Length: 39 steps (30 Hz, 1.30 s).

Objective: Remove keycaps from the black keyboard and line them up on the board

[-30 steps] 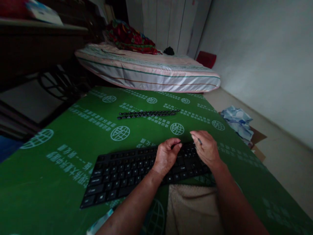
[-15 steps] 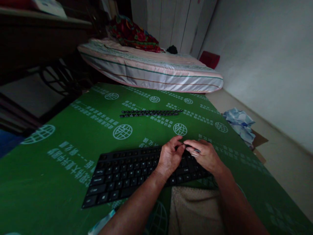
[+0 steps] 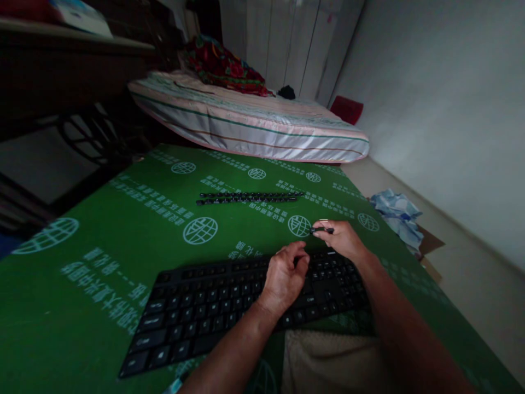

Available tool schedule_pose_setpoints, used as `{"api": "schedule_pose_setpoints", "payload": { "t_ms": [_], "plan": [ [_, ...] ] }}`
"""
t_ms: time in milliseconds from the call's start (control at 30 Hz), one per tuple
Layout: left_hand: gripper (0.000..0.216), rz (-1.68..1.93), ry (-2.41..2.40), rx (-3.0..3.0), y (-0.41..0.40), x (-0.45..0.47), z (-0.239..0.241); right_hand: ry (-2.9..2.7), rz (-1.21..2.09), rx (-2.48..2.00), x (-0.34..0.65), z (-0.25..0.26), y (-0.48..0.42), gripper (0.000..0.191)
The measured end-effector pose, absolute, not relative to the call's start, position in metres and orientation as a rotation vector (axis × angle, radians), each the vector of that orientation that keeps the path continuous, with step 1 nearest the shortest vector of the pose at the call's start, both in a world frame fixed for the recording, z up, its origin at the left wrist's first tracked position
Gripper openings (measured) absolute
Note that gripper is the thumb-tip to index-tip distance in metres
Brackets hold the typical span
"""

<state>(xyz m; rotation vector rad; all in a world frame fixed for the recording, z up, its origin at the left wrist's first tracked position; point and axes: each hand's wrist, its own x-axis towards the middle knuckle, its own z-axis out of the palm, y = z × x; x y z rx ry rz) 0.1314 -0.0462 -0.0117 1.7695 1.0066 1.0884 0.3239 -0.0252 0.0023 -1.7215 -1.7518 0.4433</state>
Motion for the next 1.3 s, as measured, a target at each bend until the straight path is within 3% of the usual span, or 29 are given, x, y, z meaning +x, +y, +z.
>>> {"api": "schedule_pose_setpoints", "payload": {
  "t_ms": [467, 1300],
  "plan": [
    [0.023, 1.003, 1.048, 1.957, -0.051, 0.128, -0.011, -1.824, 0.318, -2.025, 0.34, -0.016, 0.075, 0.026],
    [0.024, 0.961, 1.047, 1.971, -0.055, 0.126, -0.01, -1.937, 0.293, -2.173, 0.343, -0.008, 0.114, 0.028]
  ]
}}
